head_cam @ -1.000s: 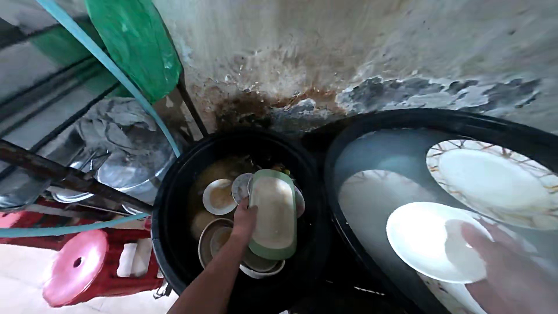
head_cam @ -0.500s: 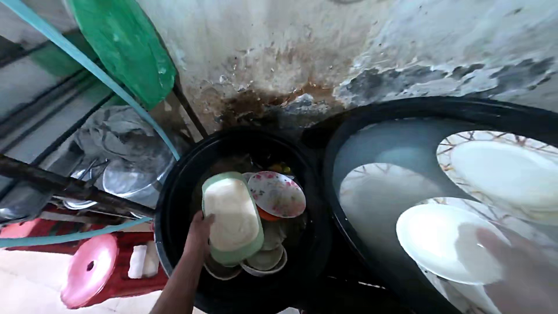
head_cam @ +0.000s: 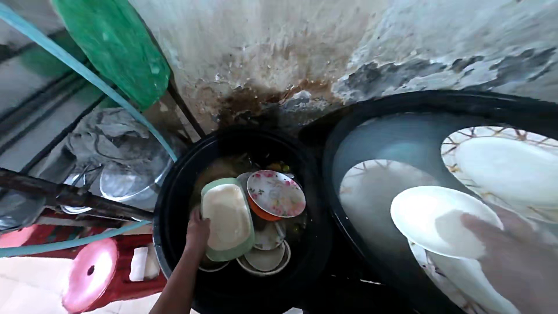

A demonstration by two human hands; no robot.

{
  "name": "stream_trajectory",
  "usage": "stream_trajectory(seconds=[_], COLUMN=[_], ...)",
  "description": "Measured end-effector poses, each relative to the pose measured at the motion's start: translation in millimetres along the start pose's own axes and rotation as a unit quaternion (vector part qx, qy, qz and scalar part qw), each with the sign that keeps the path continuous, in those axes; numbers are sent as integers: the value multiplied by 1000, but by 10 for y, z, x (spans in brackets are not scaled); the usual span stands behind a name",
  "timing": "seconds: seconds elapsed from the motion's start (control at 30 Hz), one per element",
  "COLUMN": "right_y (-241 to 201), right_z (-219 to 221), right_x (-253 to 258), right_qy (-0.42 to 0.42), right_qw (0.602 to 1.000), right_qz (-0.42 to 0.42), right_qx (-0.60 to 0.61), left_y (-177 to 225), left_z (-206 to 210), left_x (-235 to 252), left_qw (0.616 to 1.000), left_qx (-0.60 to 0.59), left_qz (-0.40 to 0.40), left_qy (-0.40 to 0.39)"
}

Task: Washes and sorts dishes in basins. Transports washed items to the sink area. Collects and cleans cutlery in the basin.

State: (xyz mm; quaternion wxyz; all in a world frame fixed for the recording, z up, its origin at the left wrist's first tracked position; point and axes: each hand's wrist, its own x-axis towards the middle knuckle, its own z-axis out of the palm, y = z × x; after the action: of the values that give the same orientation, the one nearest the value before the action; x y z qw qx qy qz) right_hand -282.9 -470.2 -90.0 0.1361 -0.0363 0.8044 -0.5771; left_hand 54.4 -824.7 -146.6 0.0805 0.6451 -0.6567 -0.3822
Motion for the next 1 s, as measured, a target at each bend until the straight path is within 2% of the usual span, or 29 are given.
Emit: stream_trajectory(seconds=[0.07,0.13,0.2,0.27,0.37,0.5,0.6,0.7,0.77,0.83,0.87,0.9,1.0], right_y=[42,133,252,346,454,566,630,644,634,612,608,616,634], right_z=[-22,-49,-77,-97,-68,17,36,23,14,0,-1,3,16], right_x=[14,57,85,74,36,44,90,100,94,83,80,82,93], right_qy=[-6,-17,-39,-74,-114,-131,-112,-114,-116,-120,-119,-117,-111], right_qw=[1000,998,990,965,919,880,881,894,899,904,905,906,912], right_qz=[-16,-39,-76,-165,-269,-332,-337,-317,-310,-301,-298,-297,-291], right_qx=[-16,-50,-114,-191,-265,-313,-311,-295,-287,-280,-280,-279,-267], left_y=[141,327,594,910,1242,1479,1584,1746,1861,1797,1698,1559,939], left_z=[32,108,268,517,934,1149,1060,858,628,330,172,15,-333], left_x=[-15,0,-8,40,198,297,359,132,-181,-360,-355,-288,129], left_qw=[987,967,958,950,944,930,925,934,926,917,920,930,969], left_qx=[124,168,164,159,204,307,297,187,181,173,143,102,-105], left_qz=[81,165,230,268,238,173,168,216,283,356,366,348,192], left_qy=[58,97,59,-21,-106,-107,-169,-217,-172,-54,9,58,114])
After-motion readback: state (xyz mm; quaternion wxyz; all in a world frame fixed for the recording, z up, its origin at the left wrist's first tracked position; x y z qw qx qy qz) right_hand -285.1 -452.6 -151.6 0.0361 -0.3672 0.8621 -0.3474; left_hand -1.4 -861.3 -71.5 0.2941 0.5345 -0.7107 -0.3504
